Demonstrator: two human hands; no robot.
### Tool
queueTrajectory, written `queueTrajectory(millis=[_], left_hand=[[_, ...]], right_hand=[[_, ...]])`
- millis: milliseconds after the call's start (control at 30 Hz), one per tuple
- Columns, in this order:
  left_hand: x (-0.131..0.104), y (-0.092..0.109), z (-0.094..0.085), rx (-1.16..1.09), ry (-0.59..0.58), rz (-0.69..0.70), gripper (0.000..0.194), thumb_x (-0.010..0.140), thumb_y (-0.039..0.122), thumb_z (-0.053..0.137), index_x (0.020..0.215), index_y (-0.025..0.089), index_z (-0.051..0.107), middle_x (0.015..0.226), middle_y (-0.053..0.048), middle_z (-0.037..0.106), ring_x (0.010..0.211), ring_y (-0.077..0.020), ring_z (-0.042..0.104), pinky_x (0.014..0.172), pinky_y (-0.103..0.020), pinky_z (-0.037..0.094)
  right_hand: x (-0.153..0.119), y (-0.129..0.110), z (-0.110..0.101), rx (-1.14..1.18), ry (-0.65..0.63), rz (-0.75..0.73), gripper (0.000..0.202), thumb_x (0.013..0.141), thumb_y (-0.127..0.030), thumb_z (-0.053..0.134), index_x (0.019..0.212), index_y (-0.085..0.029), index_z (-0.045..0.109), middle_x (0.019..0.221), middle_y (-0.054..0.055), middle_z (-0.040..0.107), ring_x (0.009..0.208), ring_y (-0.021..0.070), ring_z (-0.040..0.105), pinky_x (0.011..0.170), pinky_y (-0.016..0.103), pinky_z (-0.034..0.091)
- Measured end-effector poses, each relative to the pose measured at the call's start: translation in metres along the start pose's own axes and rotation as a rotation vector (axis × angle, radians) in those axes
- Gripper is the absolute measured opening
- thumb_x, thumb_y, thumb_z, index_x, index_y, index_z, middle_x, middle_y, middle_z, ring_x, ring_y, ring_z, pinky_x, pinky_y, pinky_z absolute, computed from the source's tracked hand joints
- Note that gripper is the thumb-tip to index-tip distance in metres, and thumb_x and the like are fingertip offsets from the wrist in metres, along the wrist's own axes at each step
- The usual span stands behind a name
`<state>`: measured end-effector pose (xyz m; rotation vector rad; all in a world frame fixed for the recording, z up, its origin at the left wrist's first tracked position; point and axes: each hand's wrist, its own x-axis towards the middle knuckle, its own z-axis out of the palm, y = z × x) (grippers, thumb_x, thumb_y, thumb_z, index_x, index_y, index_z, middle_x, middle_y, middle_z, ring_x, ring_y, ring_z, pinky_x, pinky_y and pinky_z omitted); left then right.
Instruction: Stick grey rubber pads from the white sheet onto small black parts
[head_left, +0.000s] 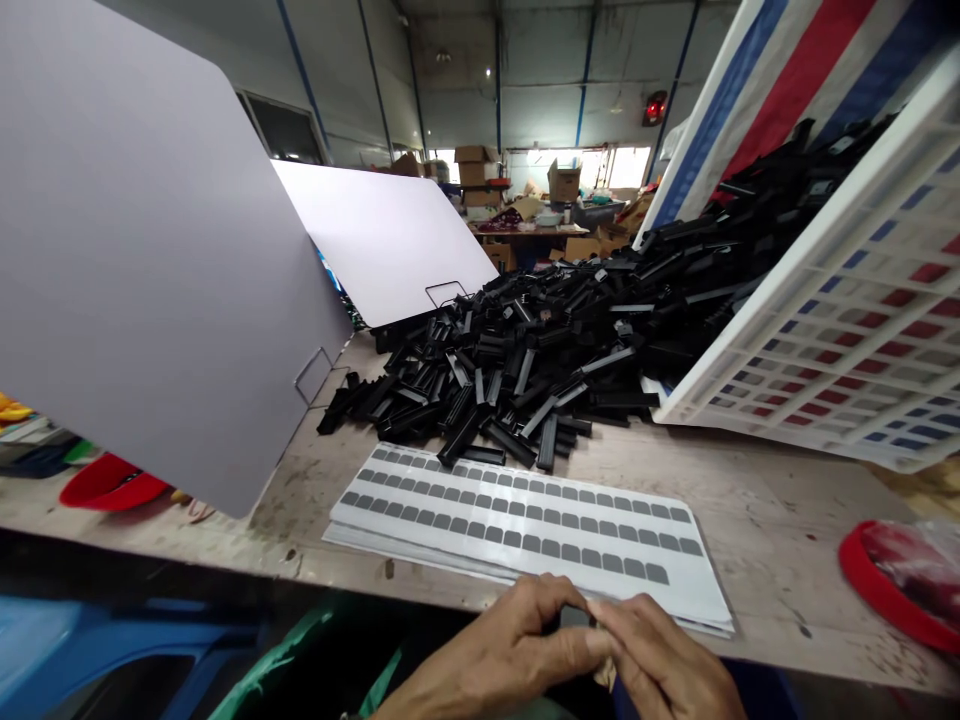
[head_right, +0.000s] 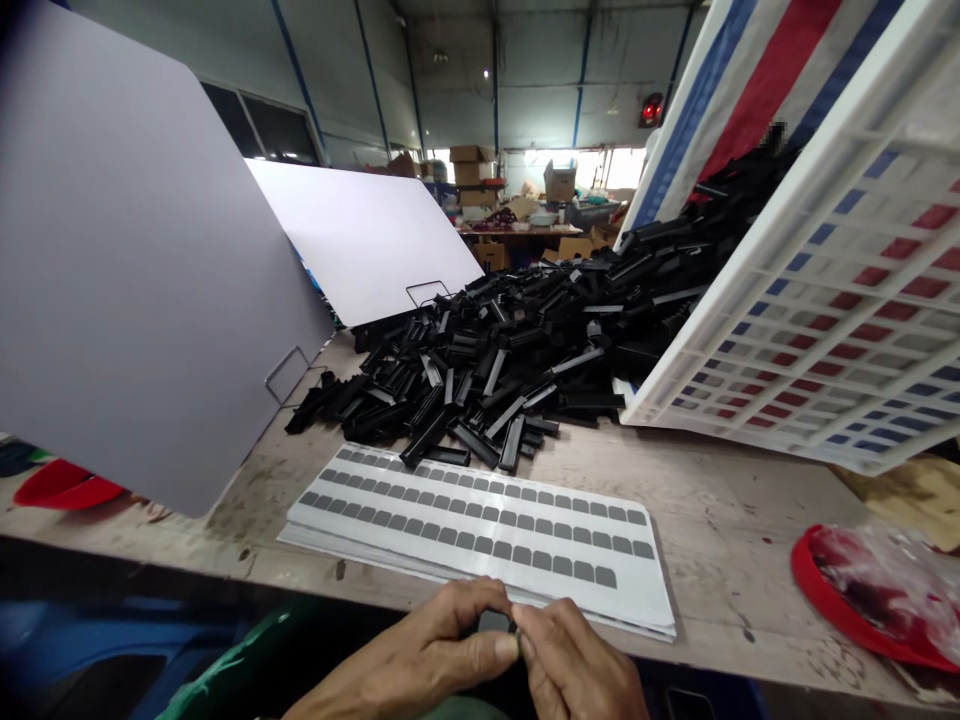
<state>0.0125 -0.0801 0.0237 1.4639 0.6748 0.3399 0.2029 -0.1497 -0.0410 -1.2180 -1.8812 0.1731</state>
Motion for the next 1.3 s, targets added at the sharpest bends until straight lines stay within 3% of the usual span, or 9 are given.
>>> queueTrajectory(millis=[167,233,333,500,633,867,1000,1200,1300], left_hand=[[0.01,-0.004,0.009,0.654,0.141,0.091,0.03,0.099,0.03,0.04,0.081,0.017,0.059,0.086,-0.003,0.059,0.087,-0.0194,0.051,0.092,-0.039,0.036],[0.017,-0.007,0.009,0.891,0.209,0.152,0.028,0.097,0.021,0.038,0.078,0.016,0.058,0.086,-0.005,0.061,0.088,-0.0212,0.052,0.097,-0.047,0.032],[0.026,-0.011,0.009,1.071,0.323,0.204,0.027,0.097,0.019,0.037,0.078,0.016,0.056,0.087,-0.007,0.061,0.089,-0.0227,0.052,0.099,-0.051,0.03],[0.055,-0.033,0.026,1.211,0.242,0.31,0.015,0.095,0.021,0.044,0.1,0.019,0.057,0.09,-0.005,0.062,0.092,-0.0239,0.056,0.103,-0.051,0.032],[0.083,-0.052,0.043,1.379,0.033,0.436,0.032,0.094,0.029,0.05,0.124,0.02,0.051,0.097,-0.009,0.065,0.1,-0.0292,0.059,0.105,-0.051,0.034],[0.094,-0.041,0.047,1.487,-0.067,0.381,0.029,0.096,0.029,0.045,0.12,0.017,0.055,0.099,-0.013,0.069,0.105,-0.0323,0.063,0.109,-0.052,0.031],[0.089,-0.036,0.046,1.49,-0.057,0.403,0.031,0.096,0.027,0.045,0.123,0.014,0.053,0.102,-0.014,0.069,0.106,-0.0326,0.063,0.108,-0.051,0.032],[0.09,-0.06,0.054,1.514,0.056,0.568,0.027,0.097,0.033,0.044,0.113,0.015,0.056,0.085,-0.009,0.069,0.086,-0.0297,0.064,0.103,-0.054,0.033],[0.091,-0.064,0.047,1.473,-0.017,0.565,0.023,0.094,0.041,0.054,0.099,0.018,0.06,0.077,-0.006,0.068,0.075,-0.0274,0.062,0.09,-0.05,0.04]], right_hand=[[-0.012,0.011,0.007,-0.218,0.122,-0.018,0.033,0.101,-0.025,0.038,0.104,-0.02,0.07,0.077,0.005,0.073,0.064,0.0158,0.073,0.059,0.02,0.057],[-0.02,0.025,-0.008,-0.44,0.028,-0.085,0.04,0.101,-0.021,0.031,0.1,-0.02,0.07,0.085,0.006,0.077,0.073,0.0188,0.077,0.06,0.021,0.059],[-0.035,0.055,-0.037,-0.661,-0.044,0.034,0.042,0.1,-0.019,0.025,0.099,-0.02,0.066,0.09,0.005,0.078,0.08,0.0181,0.077,0.06,0.021,0.06],[-0.043,0.088,-0.046,-0.696,-0.26,0.508,0.026,0.101,-0.029,0.032,0.098,-0.025,0.058,0.096,0.003,0.073,0.081,0.0211,0.075,0.064,0.032,0.056],[-0.03,0.09,-0.033,-0.675,-0.319,0.529,0.026,0.099,-0.024,0.031,0.088,-0.026,0.054,0.086,0.0,0.069,0.078,0.0222,0.072,0.064,0.034,0.05],[-0.016,0.086,-0.038,-0.589,-0.389,0.581,0.028,0.099,-0.025,0.029,0.087,-0.027,0.054,0.088,-0.001,0.069,0.08,0.0221,0.071,0.067,0.032,0.044],[-0.009,0.092,-0.037,-0.55,-0.405,0.601,0.025,0.095,-0.024,0.033,0.084,-0.026,0.055,0.084,0.0,0.071,0.08,0.0243,0.071,0.068,0.032,0.043],[-0.018,0.112,-0.044,-0.416,-0.404,0.57,0.032,0.091,-0.038,0.037,0.075,-0.025,0.062,0.069,0.001,0.073,0.066,0.0225,0.07,0.06,0.029,0.047],[-0.03,0.129,-0.051,-0.114,-0.16,0.652,0.034,0.087,-0.047,0.046,0.078,-0.024,0.07,0.078,0.003,0.077,0.064,0.0216,0.071,0.053,0.025,0.049]])
